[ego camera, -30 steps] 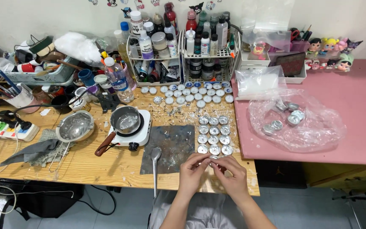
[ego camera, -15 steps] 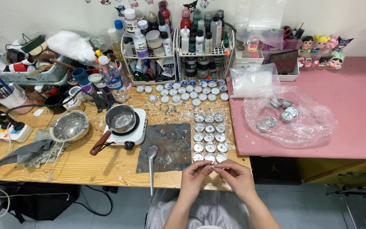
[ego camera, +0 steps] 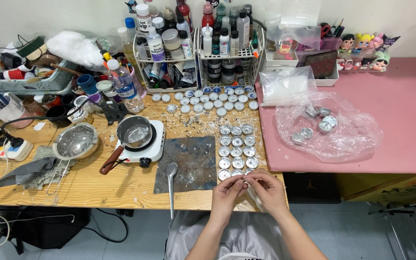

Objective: Preparing wicks and melting wax to make tealight candles at a workshop bench.

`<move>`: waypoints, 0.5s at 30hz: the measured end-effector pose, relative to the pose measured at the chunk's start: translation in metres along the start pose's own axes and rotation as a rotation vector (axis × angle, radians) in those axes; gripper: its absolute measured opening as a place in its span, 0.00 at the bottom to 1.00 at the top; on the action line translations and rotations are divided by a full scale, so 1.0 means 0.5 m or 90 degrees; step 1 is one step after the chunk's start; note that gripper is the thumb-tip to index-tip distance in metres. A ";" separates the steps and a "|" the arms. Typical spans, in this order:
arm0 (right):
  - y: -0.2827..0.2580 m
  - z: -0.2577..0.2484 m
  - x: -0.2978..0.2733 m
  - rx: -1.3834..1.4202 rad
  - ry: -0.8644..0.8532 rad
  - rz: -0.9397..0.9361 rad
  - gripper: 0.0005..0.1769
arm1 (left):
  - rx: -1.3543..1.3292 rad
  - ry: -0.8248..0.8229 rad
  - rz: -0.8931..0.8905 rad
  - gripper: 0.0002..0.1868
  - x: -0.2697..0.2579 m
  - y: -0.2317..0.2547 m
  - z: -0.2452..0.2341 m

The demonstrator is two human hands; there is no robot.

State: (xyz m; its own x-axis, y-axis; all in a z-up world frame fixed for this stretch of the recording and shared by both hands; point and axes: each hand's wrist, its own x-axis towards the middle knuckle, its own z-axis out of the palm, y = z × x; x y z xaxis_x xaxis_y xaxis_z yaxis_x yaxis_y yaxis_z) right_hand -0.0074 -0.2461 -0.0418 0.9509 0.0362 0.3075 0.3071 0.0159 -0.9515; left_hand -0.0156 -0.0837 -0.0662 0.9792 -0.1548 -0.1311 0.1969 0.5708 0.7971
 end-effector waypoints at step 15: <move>-0.070 -0.035 0.047 -0.423 0.011 -0.093 0.07 | 0.647 0.128 0.370 0.15 -0.030 0.103 -0.011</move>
State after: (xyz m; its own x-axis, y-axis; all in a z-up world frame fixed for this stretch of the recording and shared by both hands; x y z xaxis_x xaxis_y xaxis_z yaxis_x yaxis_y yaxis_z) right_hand 0.0047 -0.2630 -0.0016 0.8967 0.0645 0.4380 0.3860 -0.5983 -0.7021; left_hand -0.0200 -0.0475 -0.0263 0.9168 0.0975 0.3873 -0.3198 -0.4019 0.8580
